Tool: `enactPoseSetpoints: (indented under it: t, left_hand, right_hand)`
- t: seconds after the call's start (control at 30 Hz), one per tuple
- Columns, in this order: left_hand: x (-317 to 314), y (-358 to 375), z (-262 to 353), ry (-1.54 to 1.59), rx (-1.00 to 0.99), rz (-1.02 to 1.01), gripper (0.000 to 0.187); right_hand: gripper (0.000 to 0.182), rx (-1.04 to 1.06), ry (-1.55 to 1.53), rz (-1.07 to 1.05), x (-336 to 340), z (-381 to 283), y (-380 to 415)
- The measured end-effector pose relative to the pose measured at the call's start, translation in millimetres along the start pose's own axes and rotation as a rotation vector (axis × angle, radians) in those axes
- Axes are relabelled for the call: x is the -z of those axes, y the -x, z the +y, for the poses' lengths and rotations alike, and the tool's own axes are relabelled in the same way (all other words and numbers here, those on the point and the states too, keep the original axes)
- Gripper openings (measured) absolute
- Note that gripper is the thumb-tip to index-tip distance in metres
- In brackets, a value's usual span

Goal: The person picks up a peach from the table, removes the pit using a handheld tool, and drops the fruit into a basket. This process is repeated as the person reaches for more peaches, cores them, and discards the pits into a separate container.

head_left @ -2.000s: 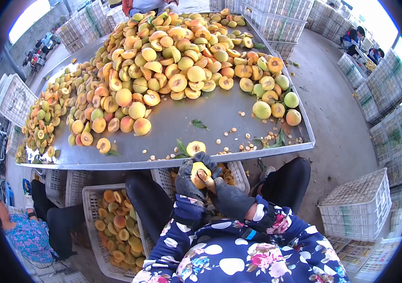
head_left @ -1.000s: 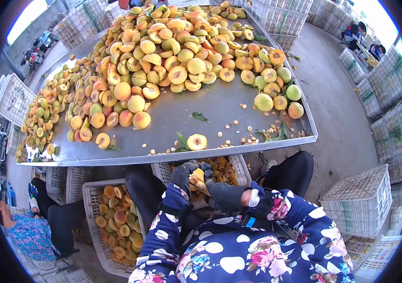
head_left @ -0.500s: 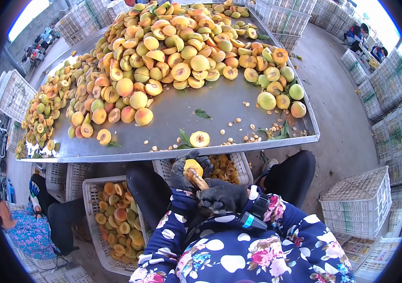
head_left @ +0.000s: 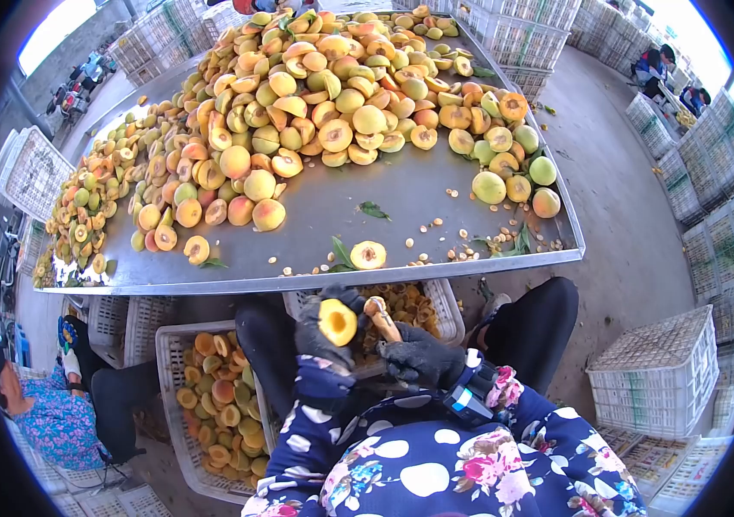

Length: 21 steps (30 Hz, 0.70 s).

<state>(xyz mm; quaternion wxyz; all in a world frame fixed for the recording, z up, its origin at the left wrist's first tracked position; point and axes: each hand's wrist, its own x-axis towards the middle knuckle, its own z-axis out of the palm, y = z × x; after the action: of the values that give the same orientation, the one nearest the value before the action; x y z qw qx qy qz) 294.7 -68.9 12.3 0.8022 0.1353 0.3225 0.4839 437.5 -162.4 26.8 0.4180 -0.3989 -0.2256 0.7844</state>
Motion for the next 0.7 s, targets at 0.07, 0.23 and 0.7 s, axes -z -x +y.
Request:
enactPoseSetpoints:
  t: [0.07, 0.23, 0.7]
  left_hand:
    - [-16, 24, 38, -0.058, -0.070, 0.022, 0.037]
    - [73, 39, 124, -0.480, -0.426, 0.250, 0.032]
    - [-42, -74, 68, -1.712, -0.680, -0.338, 0.031]
  right_hand:
    - [0.022, -0.004, 0.210, 0.112, 8, -1, 3]
    - [0.037, -0.139, 1.267, 0.249, 81, 42, -31]
    - [0.032, -0.110, 1.112, 0.290, 98, 44, 6]
